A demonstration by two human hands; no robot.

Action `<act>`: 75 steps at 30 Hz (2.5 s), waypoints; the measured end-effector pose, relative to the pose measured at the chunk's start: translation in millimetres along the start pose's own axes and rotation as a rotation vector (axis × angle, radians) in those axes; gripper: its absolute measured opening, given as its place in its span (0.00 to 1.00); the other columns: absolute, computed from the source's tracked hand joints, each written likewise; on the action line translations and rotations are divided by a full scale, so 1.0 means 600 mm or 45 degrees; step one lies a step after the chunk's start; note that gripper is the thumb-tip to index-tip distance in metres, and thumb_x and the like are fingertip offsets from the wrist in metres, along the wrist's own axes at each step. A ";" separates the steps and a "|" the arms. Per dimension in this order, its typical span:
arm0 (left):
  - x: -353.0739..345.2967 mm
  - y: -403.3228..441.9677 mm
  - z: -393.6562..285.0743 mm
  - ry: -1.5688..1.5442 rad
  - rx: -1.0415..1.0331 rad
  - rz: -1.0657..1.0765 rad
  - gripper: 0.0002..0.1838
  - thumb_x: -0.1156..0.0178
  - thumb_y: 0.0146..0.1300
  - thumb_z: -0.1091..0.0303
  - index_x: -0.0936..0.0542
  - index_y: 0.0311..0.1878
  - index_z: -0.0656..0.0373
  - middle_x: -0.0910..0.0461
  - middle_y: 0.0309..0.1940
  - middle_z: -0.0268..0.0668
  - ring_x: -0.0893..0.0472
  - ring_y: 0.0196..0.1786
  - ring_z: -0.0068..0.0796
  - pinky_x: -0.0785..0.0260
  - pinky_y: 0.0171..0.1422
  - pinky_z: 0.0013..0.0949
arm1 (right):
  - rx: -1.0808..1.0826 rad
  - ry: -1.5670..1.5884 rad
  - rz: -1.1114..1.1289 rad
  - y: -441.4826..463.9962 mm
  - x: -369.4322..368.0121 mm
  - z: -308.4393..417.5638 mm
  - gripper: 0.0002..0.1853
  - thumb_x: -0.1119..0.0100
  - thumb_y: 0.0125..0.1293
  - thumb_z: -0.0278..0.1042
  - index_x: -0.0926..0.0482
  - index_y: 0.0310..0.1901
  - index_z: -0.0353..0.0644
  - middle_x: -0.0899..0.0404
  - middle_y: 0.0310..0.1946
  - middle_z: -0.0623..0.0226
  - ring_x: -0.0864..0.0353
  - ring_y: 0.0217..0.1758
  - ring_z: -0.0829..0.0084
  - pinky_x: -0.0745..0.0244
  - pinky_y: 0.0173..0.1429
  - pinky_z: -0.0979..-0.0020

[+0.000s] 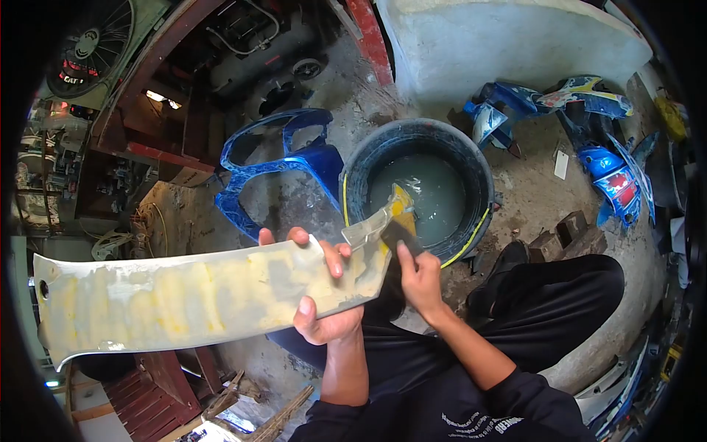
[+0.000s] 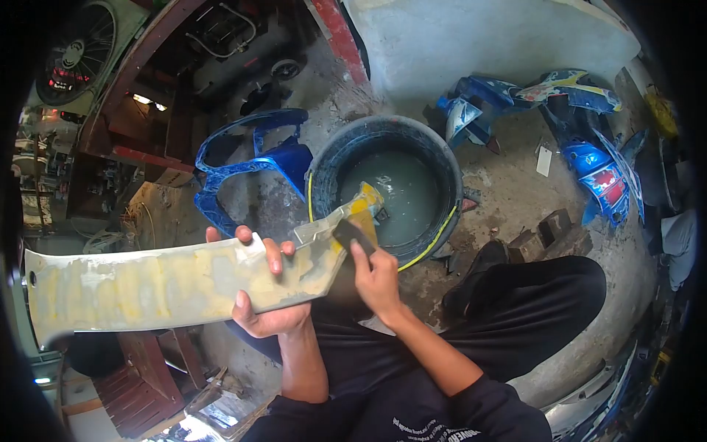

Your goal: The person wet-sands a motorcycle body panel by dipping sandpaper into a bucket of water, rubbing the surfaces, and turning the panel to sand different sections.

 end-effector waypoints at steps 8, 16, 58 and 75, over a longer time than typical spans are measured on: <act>0.000 0.000 0.002 -0.041 0.019 -0.063 0.50 0.36 0.60 0.59 0.49 0.83 0.56 0.33 0.62 0.48 0.23 0.42 0.36 0.28 0.60 0.53 | 0.376 -0.097 -0.017 0.002 0.002 0.014 0.24 0.35 0.66 0.16 0.17 0.65 0.38 0.19 0.66 0.50 0.23 0.75 0.53 0.32 0.79 0.57; 0.004 -0.004 0.008 -0.127 0.060 -0.066 0.49 0.38 0.60 0.59 0.49 0.83 0.56 0.32 0.63 0.48 0.23 0.42 0.35 0.27 0.59 0.53 | 0.419 0.074 0.166 -0.003 0.004 -0.008 0.29 0.39 0.67 0.16 0.22 0.71 0.40 0.26 0.74 0.54 0.37 0.84 0.55 0.46 0.86 0.53; 0.007 -0.008 0.004 -0.045 -0.022 -0.091 0.49 0.39 0.61 0.58 0.49 0.83 0.58 0.31 0.63 0.50 0.23 0.41 0.35 0.27 0.58 0.53 | 0.171 0.064 0.053 -0.016 0.001 0.017 0.22 0.41 0.72 0.20 0.20 0.67 0.35 0.19 0.67 0.51 0.26 0.77 0.62 0.36 0.80 0.62; 0.015 -0.010 0.000 -0.180 0.015 -0.057 0.46 0.40 0.63 0.60 0.47 0.83 0.56 0.32 0.63 0.49 0.23 0.43 0.36 0.28 0.59 0.54 | 0.386 -0.061 0.136 -0.031 -0.001 0.056 0.25 0.38 0.68 0.17 0.19 0.67 0.39 0.21 0.69 0.51 0.27 0.78 0.57 0.41 0.83 0.54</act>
Point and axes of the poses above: each hand's wrist, its own y-axis towards the middle knuckle, its own x-axis out of the back of the hand, z = x × y, the point moved 8 cm from there along y, towards the middle knuckle
